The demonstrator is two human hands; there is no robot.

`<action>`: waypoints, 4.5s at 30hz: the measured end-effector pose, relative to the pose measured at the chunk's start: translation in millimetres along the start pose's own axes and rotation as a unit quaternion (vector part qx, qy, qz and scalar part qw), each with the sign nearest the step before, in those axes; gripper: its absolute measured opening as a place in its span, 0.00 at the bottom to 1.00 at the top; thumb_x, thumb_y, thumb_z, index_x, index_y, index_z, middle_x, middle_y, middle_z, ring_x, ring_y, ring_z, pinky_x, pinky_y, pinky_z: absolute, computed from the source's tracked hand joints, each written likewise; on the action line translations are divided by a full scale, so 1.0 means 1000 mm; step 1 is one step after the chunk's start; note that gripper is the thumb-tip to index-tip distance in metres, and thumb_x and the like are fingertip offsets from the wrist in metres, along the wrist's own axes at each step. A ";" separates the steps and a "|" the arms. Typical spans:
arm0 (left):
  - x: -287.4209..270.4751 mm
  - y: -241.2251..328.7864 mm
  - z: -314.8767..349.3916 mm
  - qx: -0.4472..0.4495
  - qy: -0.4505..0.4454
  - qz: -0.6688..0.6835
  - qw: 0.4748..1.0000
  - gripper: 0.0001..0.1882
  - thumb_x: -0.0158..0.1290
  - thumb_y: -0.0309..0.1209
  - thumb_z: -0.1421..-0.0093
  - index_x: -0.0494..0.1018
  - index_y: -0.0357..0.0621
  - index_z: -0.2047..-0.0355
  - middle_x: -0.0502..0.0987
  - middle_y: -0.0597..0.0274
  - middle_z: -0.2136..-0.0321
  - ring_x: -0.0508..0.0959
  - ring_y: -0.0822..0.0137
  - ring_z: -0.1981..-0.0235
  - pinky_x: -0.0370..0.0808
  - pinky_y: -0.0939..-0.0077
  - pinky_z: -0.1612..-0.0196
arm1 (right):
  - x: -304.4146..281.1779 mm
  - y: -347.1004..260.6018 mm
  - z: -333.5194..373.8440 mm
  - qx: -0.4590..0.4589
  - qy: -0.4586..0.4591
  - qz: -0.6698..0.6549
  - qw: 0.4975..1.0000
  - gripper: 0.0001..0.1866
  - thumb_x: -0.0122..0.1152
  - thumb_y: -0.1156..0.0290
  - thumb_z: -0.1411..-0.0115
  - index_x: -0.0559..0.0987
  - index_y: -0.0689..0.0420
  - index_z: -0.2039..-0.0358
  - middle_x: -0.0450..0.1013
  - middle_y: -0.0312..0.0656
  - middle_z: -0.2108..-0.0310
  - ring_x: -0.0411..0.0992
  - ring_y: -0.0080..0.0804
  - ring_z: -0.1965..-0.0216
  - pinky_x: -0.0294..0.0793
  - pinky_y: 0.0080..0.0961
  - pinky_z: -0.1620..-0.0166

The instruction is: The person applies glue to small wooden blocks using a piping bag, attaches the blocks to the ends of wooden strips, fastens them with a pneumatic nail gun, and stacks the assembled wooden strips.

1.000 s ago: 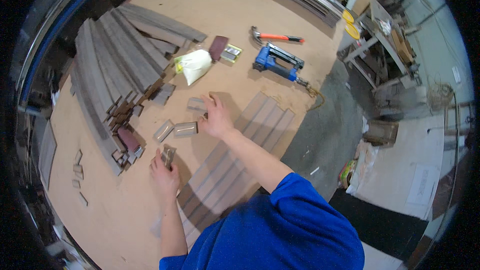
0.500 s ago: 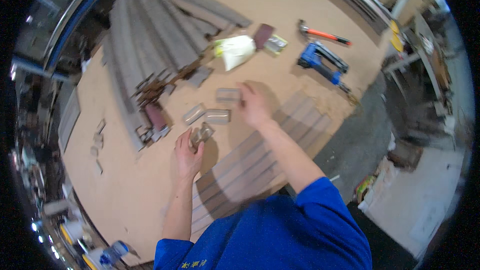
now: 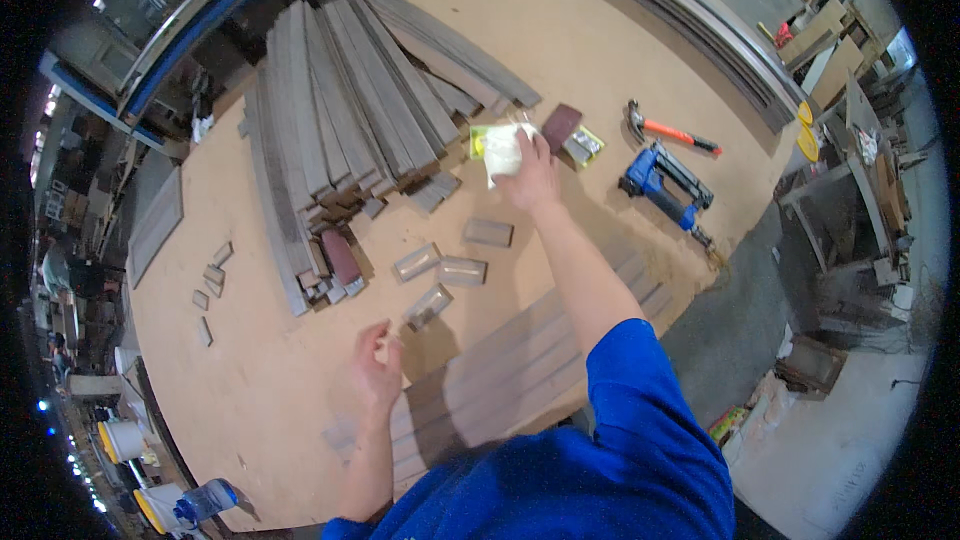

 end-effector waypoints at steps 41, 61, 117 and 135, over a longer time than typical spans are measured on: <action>0.004 -0.074 -0.035 0.069 0.082 -0.174 0.979 0.12 0.61 0.33 0.43 0.77 0.49 0.58 0.76 0.59 0.55 0.74 0.52 0.51 0.68 0.54 0.45 | -0.096 -0.041 0.146 0.287 -0.018 -0.735 0.614 0.41 0.54 0.26 0.41 0.72 0.42 0.38 0.73 0.36 0.55 0.75 0.37 0.64 0.78 0.51 0.55; 0.005 -0.077 -0.041 0.040 0.075 -0.203 0.975 0.09 0.59 0.30 0.44 0.75 0.47 0.63 0.74 0.54 0.56 0.73 0.50 0.52 0.67 0.53 0.47 | 0.020 0.030 0.050 0.103 -0.057 -0.414 0.903 0.24 0.78 0.71 0.44 0.78 0.62 0.50 0.80 0.38 0.56 0.79 0.26 0.56 0.79 0.26 0.51; 0.006 -0.078 -0.042 0.043 0.086 -0.208 0.973 0.09 0.61 0.31 0.45 0.76 0.51 0.63 0.75 0.59 0.56 0.74 0.53 0.53 0.68 0.55 0.48 | -0.064 -0.030 0.113 0.215 -0.253 -0.866 0.374 0.37 0.56 0.33 0.38 0.75 0.49 0.40 0.62 0.49 0.30 0.59 0.60 0.32 0.67 0.70 0.40; 0.004 -0.074 -0.041 0.041 0.083 -0.195 0.976 0.09 0.61 0.32 0.44 0.75 0.50 0.63 0.75 0.59 0.56 0.74 0.53 0.52 0.68 0.55 0.48 | -0.016 0.014 0.104 0.265 -0.165 -0.619 0.720 0.30 0.59 0.47 0.34 0.70 0.52 0.39 0.77 0.43 0.50 0.80 0.40 0.56 0.78 0.32 0.76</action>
Point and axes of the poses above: each hand's wrist, its own z-axis away from the middle knuckle, its own x-axis out of the palm, y = z × x, the point moved 8 cm from there along -z, towards the middle knuckle
